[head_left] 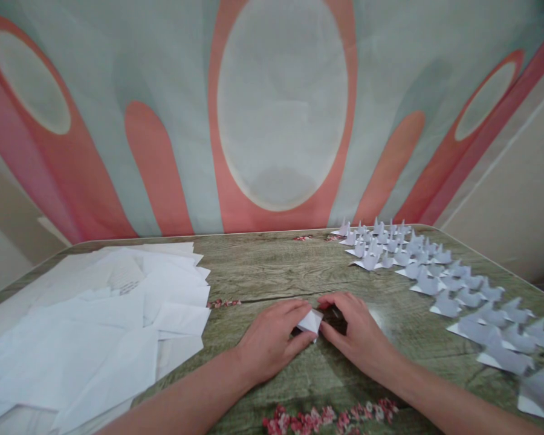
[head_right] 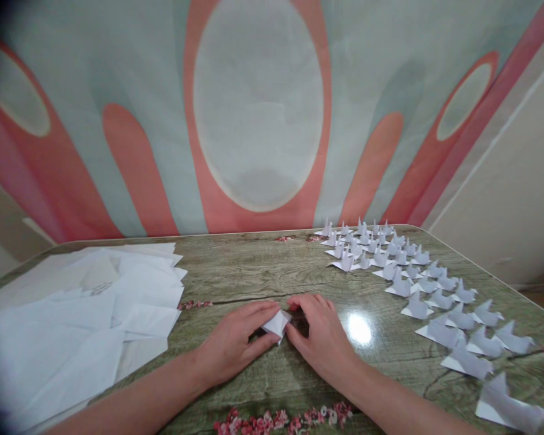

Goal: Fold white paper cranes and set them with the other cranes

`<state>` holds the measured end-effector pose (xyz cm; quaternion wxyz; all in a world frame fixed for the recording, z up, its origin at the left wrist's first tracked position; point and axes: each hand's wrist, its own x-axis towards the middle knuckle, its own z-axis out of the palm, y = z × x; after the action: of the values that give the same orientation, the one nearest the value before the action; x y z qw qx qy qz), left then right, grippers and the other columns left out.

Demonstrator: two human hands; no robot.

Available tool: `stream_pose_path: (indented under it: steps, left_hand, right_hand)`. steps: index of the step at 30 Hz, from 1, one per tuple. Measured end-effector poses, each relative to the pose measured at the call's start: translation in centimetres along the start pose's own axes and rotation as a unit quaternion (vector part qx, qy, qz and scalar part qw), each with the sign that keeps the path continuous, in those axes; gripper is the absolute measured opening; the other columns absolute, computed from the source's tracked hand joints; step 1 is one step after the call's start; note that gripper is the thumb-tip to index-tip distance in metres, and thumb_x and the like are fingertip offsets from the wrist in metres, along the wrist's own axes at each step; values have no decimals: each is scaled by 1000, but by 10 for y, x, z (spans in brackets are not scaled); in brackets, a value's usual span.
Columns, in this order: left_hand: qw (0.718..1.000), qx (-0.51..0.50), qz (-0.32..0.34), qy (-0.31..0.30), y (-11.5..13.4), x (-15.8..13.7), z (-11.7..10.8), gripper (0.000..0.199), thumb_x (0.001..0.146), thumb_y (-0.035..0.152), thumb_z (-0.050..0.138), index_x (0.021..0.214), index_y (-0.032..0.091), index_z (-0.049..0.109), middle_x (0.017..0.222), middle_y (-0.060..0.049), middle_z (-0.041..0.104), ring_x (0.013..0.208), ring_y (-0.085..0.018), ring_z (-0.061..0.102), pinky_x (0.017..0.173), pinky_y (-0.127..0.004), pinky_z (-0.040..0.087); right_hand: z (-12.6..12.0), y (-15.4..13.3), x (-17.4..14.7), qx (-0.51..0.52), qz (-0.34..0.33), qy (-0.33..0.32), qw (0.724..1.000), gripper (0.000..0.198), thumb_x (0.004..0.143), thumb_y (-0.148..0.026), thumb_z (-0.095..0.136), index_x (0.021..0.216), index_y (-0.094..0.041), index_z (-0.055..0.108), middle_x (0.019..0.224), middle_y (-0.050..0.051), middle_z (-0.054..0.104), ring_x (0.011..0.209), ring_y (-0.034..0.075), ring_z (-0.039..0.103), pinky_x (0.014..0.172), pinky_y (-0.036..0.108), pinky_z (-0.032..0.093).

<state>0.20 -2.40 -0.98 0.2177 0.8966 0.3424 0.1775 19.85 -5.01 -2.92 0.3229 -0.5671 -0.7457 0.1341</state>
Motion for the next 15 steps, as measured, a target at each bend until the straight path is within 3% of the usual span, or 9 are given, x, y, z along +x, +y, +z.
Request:
stream_pose_path:
  steps: [6,15]
  left_hand:
    - [999,-31,-1,16,1,1,1,42,81,24,58,121,23,49,122,-4,54,111,-18,49,98,-30,38]
    - [995,-28,-34,86,-3,6,0,42,71,29,68,111,24,58,110,-4,60,105,-23,50,93,-39,36]
  right_hand:
    - [0,-5,1,1,2,-11,1000,20,73,-18,59,92,-23,56,89,1,60,85,20,52,76,34,37]
    - [1,-4,3,6,-8,-20,1000,9,78,-25,59,87,-23,59,85,1,61,84,20,52,76,35,37]
